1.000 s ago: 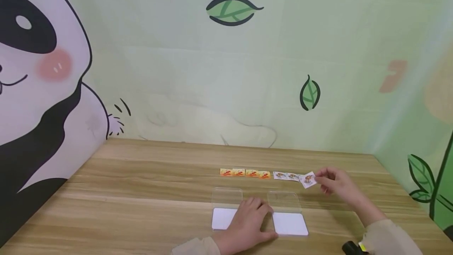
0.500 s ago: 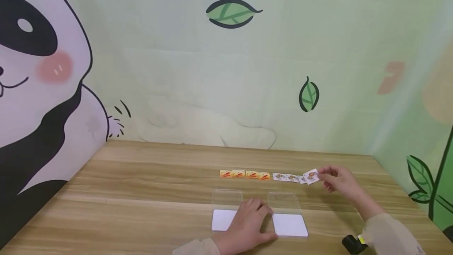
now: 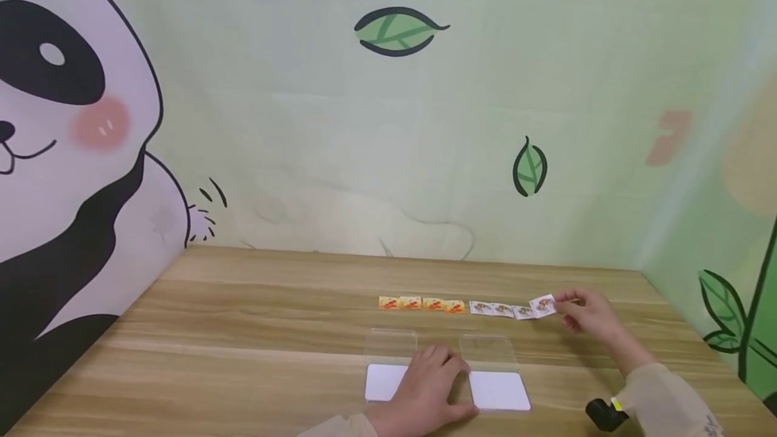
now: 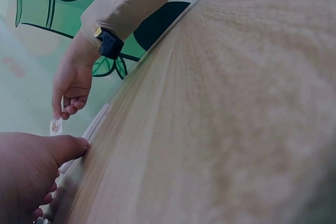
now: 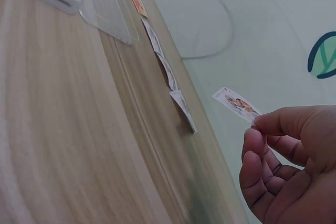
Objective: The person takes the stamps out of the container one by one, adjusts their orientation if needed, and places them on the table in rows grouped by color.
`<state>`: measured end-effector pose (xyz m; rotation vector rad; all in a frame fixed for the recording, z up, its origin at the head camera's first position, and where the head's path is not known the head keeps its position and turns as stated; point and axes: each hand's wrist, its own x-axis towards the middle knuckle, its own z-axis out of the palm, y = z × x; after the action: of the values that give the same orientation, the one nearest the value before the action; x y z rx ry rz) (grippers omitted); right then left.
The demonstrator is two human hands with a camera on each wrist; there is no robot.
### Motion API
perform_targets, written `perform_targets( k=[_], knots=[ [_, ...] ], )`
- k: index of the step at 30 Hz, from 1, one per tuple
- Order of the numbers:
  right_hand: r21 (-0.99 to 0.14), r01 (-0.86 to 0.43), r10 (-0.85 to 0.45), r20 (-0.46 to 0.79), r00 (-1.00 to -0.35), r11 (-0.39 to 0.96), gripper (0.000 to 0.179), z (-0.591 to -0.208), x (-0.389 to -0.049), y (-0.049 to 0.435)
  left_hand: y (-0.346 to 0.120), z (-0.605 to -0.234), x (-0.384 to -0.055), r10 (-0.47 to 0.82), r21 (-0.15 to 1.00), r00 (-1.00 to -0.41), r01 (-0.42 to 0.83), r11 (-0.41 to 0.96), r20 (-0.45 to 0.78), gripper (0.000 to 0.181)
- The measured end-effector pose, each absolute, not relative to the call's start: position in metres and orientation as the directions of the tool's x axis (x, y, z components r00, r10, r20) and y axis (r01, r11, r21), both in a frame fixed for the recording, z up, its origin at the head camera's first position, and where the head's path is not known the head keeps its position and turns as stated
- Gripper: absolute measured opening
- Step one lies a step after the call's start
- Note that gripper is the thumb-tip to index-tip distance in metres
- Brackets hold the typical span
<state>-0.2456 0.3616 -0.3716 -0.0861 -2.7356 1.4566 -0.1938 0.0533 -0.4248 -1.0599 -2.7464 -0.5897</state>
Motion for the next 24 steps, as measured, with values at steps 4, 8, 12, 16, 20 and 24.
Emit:
perform_targets(
  k=[4, 8, 12, 16, 20, 24],
  knots=[
    [-0.843, 0.043, 0.081, 0.001, -0.997, 0.536, 0.03, -0.376, -0.247, 0.367, 0.053, -0.428, -0.194, 0.619, 0.308, -0.737, 0.676, 0.669, 0.273, 0.046],
    [-0.854, 0.052, 0.089, -0.007, -0.996, 0.518, 0.032, -0.38, -0.25, 0.373, 0.053, -0.428, -0.195, 0.621, 0.301, -0.73, 0.683, 0.665, 0.284, 0.045],
    [-0.857, 0.064, 0.094, -0.019, -0.995, 0.511, 0.034, -0.382, -0.251, 0.377, 0.053, -0.427, -0.195, 0.621, 0.296, -0.731, 0.683, 0.668, 0.282, 0.045],
    [-0.86, 0.077, 0.098, -0.032, -0.995, 0.505, 0.034, -0.384, -0.252, 0.379, 0.053, -0.426, -0.195, 0.622, 0.294, -0.732, 0.681, 0.67, 0.279, 0.045],
    [-0.866, 0.094, 0.111, -0.045, -0.993, 0.491, 0.032, -0.386, -0.253, 0.379, 0.053, -0.426, -0.195, 0.623, 0.292, -0.731, 0.683, 0.67, 0.28, 0.045],
    [-0.863, 0.121, 0.142, -0.058, -0.988, 0.49, 0.03, -0.388, -0.256, 0.379, 0.053, -0.426, -0.195, 0.621, 0.301, -0.736, 0.677, 0.671, 0.271, 0.045]
  ],
)
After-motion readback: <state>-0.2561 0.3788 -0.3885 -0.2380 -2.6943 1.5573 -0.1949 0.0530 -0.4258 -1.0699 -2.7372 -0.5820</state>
